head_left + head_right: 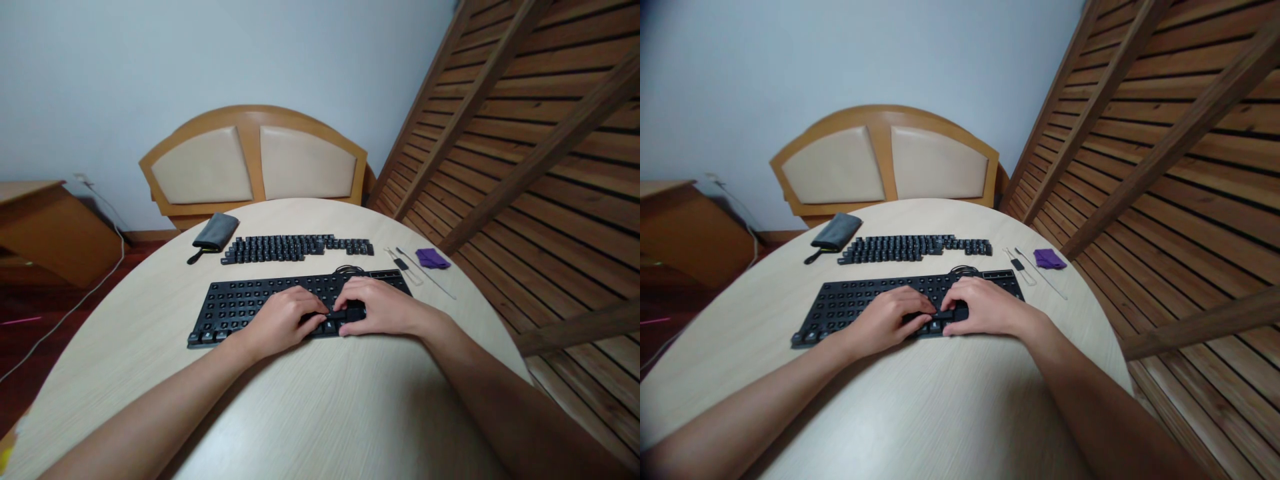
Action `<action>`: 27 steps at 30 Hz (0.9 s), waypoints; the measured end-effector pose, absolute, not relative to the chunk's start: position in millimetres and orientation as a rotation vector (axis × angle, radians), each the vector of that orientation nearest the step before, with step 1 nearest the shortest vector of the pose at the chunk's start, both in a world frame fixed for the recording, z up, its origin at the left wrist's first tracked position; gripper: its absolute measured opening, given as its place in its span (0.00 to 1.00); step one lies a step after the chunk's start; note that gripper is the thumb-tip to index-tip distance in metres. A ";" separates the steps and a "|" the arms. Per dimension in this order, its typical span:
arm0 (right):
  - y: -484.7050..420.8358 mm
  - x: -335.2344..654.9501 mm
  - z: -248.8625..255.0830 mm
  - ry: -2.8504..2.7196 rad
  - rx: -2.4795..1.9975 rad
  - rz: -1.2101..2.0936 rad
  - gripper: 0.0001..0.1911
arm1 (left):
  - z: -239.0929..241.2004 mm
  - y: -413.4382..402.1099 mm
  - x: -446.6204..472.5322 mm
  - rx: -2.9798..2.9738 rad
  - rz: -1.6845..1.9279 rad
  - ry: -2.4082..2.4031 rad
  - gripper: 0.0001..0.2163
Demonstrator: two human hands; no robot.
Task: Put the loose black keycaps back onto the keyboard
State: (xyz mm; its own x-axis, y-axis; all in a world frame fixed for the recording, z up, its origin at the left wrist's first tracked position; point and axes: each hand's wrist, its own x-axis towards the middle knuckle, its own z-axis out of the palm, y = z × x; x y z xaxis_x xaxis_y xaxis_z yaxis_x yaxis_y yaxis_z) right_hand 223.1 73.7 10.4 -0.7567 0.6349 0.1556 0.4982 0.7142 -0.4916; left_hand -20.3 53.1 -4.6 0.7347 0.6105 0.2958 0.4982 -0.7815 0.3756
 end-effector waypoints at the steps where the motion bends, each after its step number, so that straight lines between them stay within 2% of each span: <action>1: 73.7 223.0 10.3 -2.611 -0.888 0.609 0.15 | -3.4 53.3 -20.7 2.668 0.586 0.862 0.09; 4: 73.0 222.6 11.2 -2.613 -0.897 0.597 0.13 | -0.2 58.8 -24.3 2.668 0.588 0.880 0.10; 8: 71.1 222.4 13.7 -2.620 -0.907 0.597 0.12 | 4.8 82.8 -34.2 2.714 0.626 1.182 0.08; 14: 70.6 223.0 11.6 -2.601 -0.898 0.586 0.10 | 9.3 130.9 -42.1 2.866 0.409 1.619 0.08; 27: 68.5 221.5 14.0 -2.587 -0.895 0.585 0.09 | -5.7 160.5 -27.2 2.914 0.232 1.660 0.08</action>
State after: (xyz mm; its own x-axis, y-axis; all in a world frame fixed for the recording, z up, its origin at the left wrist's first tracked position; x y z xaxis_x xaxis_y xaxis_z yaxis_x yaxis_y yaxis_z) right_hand 221.5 68.5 14.0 -0.7436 0.6438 0.1804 0.5034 0.7167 -0.4825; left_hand -27.2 160.5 -5.7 0.5089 0.8306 0.2262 0.8607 -0.4943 -0.1217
